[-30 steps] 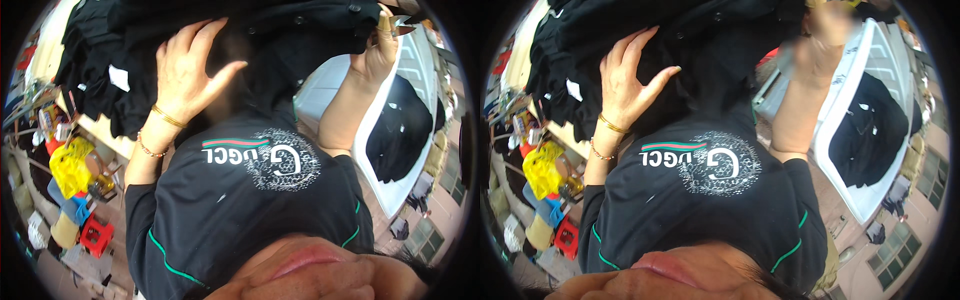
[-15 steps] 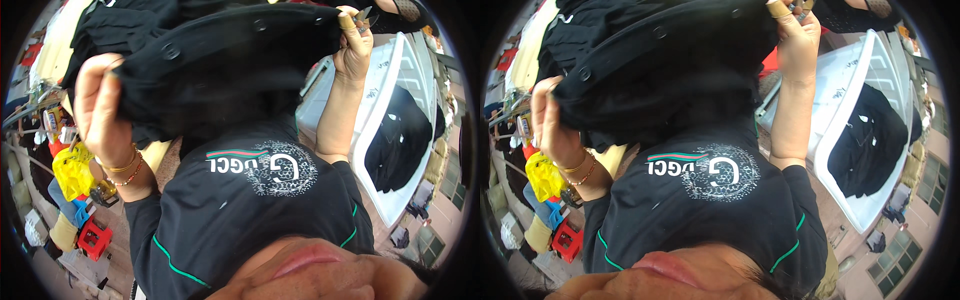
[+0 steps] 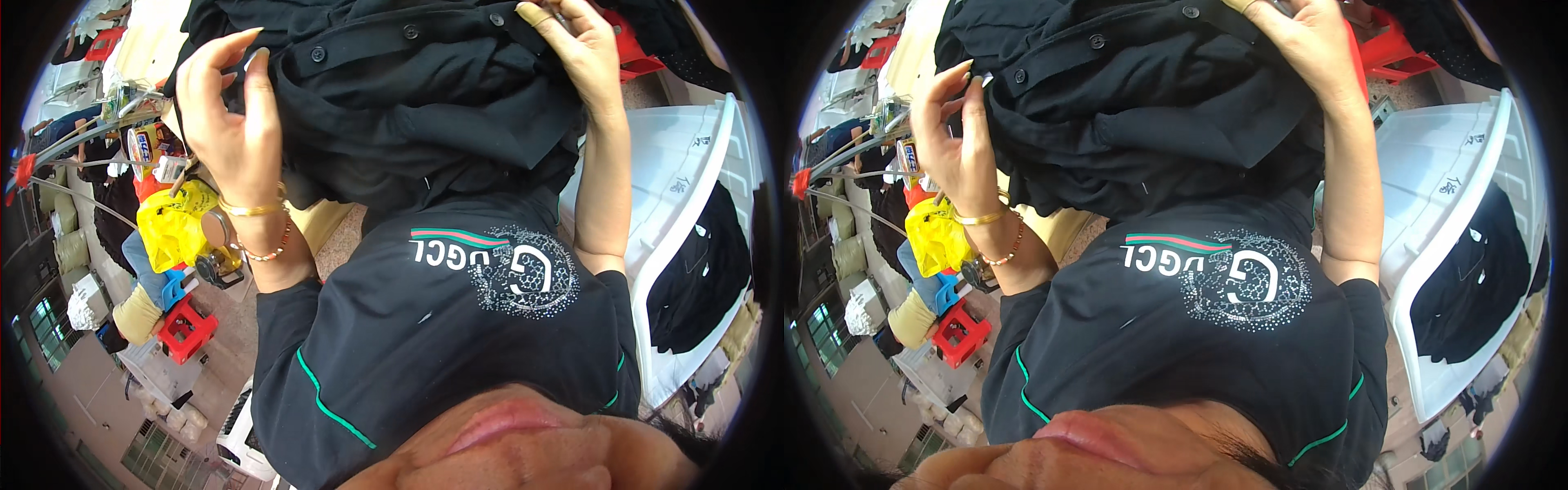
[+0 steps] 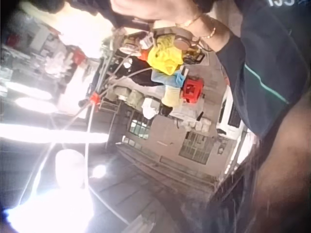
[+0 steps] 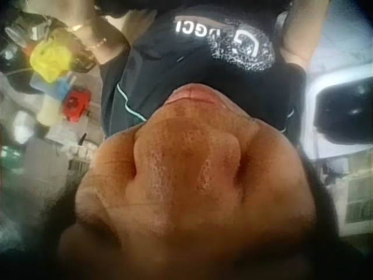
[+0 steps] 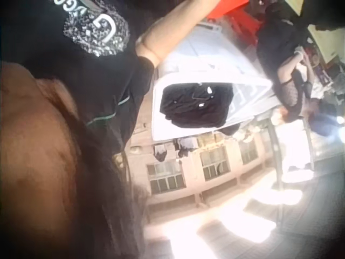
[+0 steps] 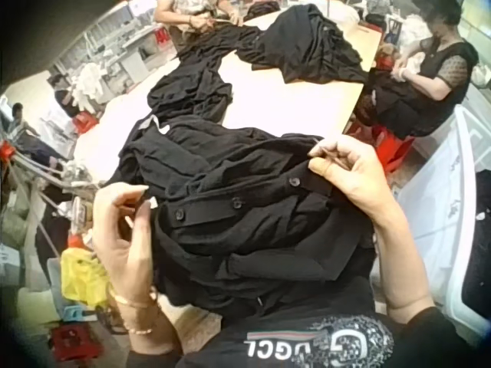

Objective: The recorder is using a small pair of scissors to trim excess threads from black shirts in a factory setting.

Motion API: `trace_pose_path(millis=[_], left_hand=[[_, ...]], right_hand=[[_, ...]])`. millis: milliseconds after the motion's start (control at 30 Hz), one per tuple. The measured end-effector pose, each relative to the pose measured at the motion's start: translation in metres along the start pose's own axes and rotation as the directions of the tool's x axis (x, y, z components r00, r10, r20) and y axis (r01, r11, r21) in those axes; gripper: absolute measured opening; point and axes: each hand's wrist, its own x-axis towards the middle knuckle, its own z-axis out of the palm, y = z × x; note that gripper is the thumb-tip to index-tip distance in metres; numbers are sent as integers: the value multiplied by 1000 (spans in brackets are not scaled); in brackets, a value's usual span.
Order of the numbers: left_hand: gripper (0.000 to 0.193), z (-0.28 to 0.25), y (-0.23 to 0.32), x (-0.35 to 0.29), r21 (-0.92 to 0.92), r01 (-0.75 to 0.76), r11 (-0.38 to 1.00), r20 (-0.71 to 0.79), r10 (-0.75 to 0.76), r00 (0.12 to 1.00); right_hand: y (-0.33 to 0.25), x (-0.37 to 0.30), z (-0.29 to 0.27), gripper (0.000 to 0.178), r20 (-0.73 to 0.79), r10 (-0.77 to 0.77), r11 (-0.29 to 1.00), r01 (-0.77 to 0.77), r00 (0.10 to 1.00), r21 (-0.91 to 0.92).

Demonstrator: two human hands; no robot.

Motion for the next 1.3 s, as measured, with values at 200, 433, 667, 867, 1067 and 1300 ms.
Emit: trace_pose_path(millis=[200,433,667,867,1067,1300], left_hand=[[32,32,47,-1,-152,-247,957,93,262,960],[22,45,46,2,-56,-179,982,205,187,961],[11,45,35,1,-301,-75,951,221,146,964],[12,45,33,-11,-475,105,873,219,1,976],[18,49,36,-12,-481,86,872,204,15,979],[33,53,28,-11,-295,-114,949,194,176,965]], right_hand=[[-46,7,87,24,-414,35,441,-386,909,-810],[-45,-18,77,31,-190,-59,55,-187,980,-981],[-54,5,147,44,-241,71,129,-249,968,-960],[-59,14,167,37,-98,273,106,-131,957,-986],[-49,10,162,39,-55,254,-32,-48,966,-998],[-43,16,159,33,18,240,-156,57,971,-986]])
